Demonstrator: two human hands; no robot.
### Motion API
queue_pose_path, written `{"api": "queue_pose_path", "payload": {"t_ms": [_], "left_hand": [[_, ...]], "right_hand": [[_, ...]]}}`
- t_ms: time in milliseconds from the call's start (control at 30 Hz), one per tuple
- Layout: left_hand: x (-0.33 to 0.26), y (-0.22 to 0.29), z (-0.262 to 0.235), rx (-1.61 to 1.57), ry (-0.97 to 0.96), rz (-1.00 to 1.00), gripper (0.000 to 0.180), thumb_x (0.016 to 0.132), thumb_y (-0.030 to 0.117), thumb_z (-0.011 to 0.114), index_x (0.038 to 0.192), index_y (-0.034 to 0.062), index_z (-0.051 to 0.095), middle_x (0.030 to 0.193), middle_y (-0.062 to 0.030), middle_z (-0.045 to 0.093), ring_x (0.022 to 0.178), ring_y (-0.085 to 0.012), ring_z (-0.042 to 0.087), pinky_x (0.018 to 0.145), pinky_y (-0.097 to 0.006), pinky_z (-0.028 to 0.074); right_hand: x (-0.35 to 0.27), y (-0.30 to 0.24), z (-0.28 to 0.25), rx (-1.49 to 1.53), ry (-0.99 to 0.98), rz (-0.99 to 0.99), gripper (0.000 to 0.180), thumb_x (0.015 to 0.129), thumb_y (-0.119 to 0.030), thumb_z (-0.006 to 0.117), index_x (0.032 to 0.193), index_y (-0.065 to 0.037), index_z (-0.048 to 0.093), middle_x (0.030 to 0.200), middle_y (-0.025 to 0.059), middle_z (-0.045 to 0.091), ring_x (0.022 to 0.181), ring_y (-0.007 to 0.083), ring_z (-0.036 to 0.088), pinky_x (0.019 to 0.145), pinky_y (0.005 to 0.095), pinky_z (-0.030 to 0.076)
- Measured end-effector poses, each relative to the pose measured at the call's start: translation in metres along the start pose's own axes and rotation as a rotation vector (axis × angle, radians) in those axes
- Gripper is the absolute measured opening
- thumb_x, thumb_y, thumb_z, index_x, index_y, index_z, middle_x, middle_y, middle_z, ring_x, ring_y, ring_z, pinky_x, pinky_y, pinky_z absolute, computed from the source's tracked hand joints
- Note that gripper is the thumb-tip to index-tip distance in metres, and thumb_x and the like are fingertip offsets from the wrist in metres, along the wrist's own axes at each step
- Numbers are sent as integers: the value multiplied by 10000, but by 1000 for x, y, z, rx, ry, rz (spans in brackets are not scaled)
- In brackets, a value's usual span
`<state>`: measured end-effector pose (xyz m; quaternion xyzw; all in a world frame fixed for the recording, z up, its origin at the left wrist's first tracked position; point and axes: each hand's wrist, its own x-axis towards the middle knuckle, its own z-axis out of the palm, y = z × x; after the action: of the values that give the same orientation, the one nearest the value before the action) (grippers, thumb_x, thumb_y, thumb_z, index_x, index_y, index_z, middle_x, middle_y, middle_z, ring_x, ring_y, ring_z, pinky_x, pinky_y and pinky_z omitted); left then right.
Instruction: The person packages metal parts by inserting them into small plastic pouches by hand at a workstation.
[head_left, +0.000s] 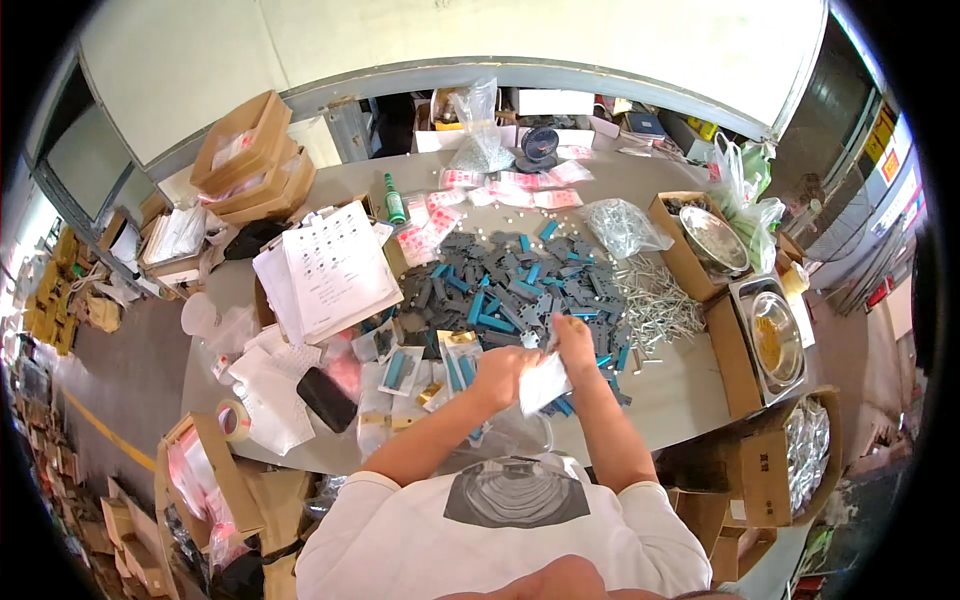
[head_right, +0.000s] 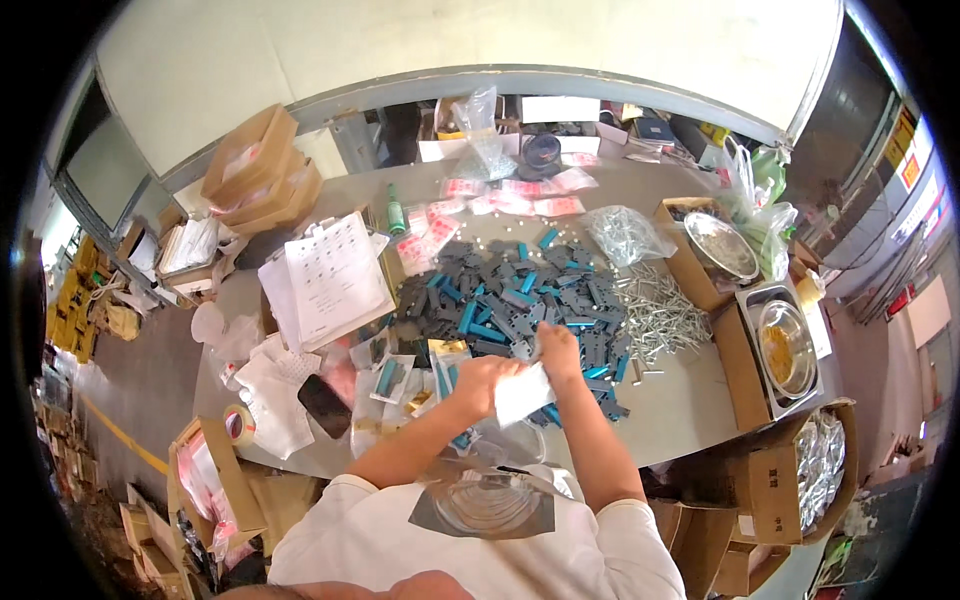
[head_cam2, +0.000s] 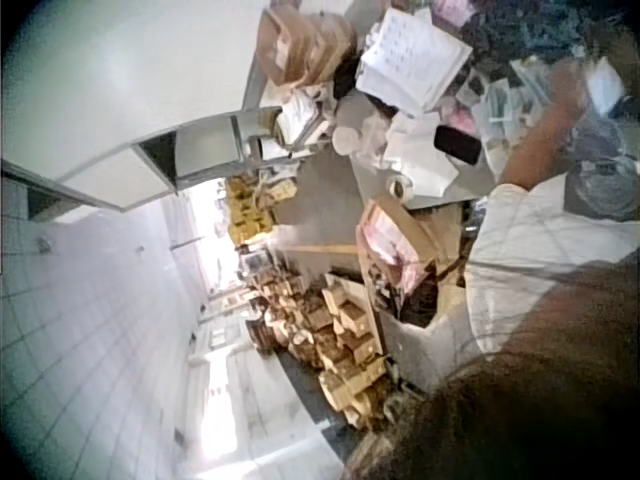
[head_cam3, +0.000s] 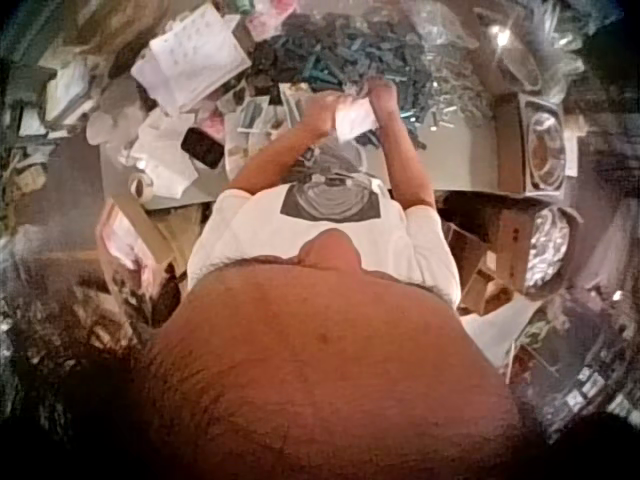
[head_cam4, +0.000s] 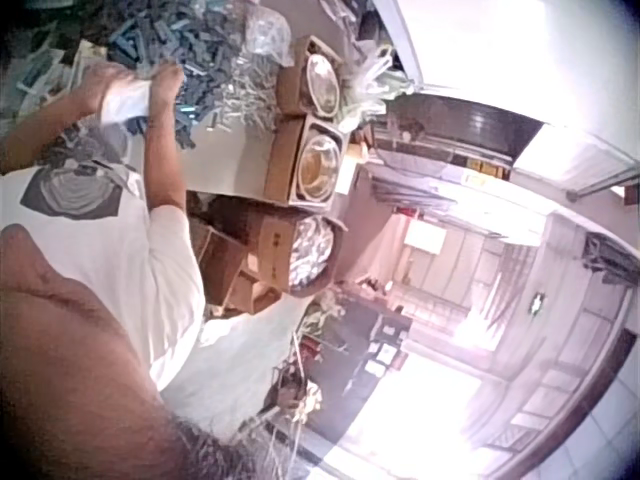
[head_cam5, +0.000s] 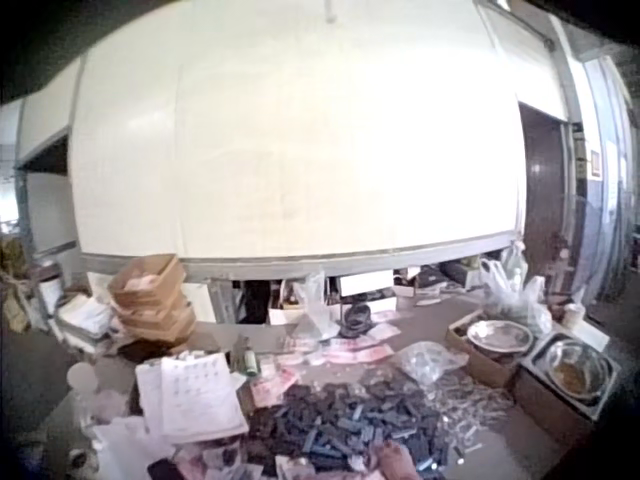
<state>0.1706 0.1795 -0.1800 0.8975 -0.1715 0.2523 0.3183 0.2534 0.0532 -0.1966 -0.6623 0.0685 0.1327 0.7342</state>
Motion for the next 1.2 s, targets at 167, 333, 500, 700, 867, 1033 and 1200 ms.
{"api": "queue_pose_path", "payload": {"t_ms": [167, 333, 500, 700, 867, 1033, 1200], "left_hand": [[5, -40, 20, -954, 43, -867, 261, 921, 290, 450, 853, 89, 602, 746, -97, 628, 670, -271, 619, 579, -368, 494], [13, -42, 23, -1771, 44, -1170, 576, 871, 152, 561, 1353, 125, 246, 1076, -108, 562, 893, -215, 609, 719, -365, 528], [10, -47, 6, -1650, 24, -1171, 812, 829, 96, 596, 1415, 171, 39, 1113, -119, 529, 930, -234, 592, 747, -381, 515], [-17, -80, -19, -714, -75, -943, 620, 815, 291, 614, 1300, 83, 288, 1014, -161, 583, 901, -296, 593, 680, -409, 492], [-56, -91, -31, 479, -150, -742, 588, 734, 347, 670, 1150, 33, 399, 821, -185, 619, 793, -343, 605, 651, -412, 478], [-76, -109, -24, 34, 40, -828, 468, 690, 243, 721, 1025, -3, 507, 804, -130, 634, 686, -283, 618, 612, -379, 474], [-65, -104, -38, -280, 32, -870, 286, 709, 155, 696, 902, -22, 580, 717, -92, 611, 685, -172, 593, 619, -292, 458]], "right_hand": [[34, 33, -38, 484, -152, 306, 167, 864, -236, 547, 810, -80, 526, 686, 56, 520, 532, 164, 507, 390, 268, 361], [55, 56, -47, 761, -130, 262, 143, 833, -188, 619, 858, -80, 529, 764, 63, 551, 570, 167, 524, 382, 230, 379], [58, 54, -47, 732, -420, 213, 174, 874, -250, 554, 867, -76, 550, 735, 32, 573, 570, 137, 535, 400, 223, 383], [34, 13, -42, 555, -291, 89, 171, 874, -227, 516, 902, -66, 566, 712, 45, 576, 518, 132, 521, 431, 236, 406], [27, 10, -41, 417, -243, 17, 256, 858, -196, 541, 1056, -34, 564, 751, 49, 582, 509, 105, 503, 417, 205, 384], [12, -2, -26, 127, -454, -32, 88, 837, -139, 564, 814, -82, 501, 683, -4, 552, 543, 61, 491, 405, 197, 321], [9, 3, -16, -93, -622, -103, 106, 805, -120, 622, 823, -68, 532, 762, 30, 566, 658, 98, 509, 562, 229, 407]]}}
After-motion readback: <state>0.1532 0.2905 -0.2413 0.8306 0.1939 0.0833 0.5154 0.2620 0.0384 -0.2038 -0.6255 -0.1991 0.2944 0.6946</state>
